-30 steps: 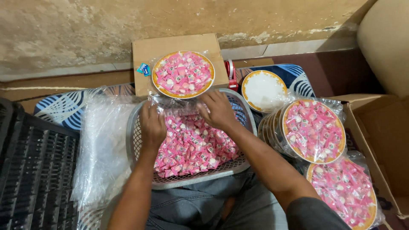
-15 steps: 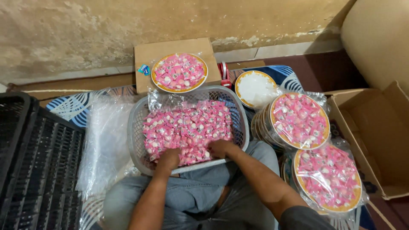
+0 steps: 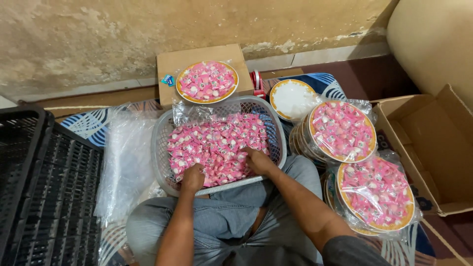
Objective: Packing small pink packaged food items from a basket onto decorative plates and stacking them.
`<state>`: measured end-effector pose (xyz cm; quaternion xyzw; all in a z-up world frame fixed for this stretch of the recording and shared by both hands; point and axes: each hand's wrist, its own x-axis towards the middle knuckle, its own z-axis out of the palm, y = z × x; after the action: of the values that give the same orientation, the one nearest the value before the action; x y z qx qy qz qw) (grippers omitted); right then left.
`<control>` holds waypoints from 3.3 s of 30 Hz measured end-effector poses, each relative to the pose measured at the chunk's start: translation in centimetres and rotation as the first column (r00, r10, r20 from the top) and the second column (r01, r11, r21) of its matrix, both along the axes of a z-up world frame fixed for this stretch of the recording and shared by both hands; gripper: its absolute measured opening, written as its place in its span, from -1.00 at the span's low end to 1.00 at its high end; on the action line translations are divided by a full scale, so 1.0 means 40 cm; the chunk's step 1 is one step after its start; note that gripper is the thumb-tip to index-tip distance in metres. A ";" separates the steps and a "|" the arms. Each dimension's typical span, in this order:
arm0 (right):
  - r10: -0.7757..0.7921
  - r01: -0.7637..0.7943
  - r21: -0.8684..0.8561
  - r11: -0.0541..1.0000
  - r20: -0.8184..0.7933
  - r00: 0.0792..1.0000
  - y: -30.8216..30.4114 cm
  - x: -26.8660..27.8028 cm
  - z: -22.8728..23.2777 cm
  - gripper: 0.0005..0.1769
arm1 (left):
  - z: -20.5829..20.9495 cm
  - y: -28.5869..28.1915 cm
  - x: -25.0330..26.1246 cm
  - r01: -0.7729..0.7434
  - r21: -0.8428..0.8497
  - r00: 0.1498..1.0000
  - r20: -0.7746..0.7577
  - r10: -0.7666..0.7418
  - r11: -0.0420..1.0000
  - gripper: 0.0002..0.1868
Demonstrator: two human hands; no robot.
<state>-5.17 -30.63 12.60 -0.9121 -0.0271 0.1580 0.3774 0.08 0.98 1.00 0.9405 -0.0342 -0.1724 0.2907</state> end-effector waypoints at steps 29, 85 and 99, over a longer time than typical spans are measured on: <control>-0.290 0.393 0.820 0.416 -0.290 0.912 -0.031 0.031 -0.017 -0.28 | 0.157 0.027 0.082 -0.400 -0.628 0.908 -0.174 0.380 0.668 -0.74; 0.156 -0.230 -0.251 0.940 -0.283 0.946 0.036 0.087 -0.217 -0.41 | 0.175 -0.064 -0.052 0.014 0.064 0.999 -0.039 -0.012 0.998 -0.73; 0.136 -0.158 -0.113 0.981 -0.178 0.975 0.017 0.058 -0.206 -0.56 | 0.142 -0.038 -0.029 -0.345 -0.138 0.938 -0.081 0.337 0.928 -0.71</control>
<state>-2.83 -29.95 4.36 -0.9130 -0.0525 0.2637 0.3068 -1.09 -0.55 6.69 0.9023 0.1250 -0.1424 0.3872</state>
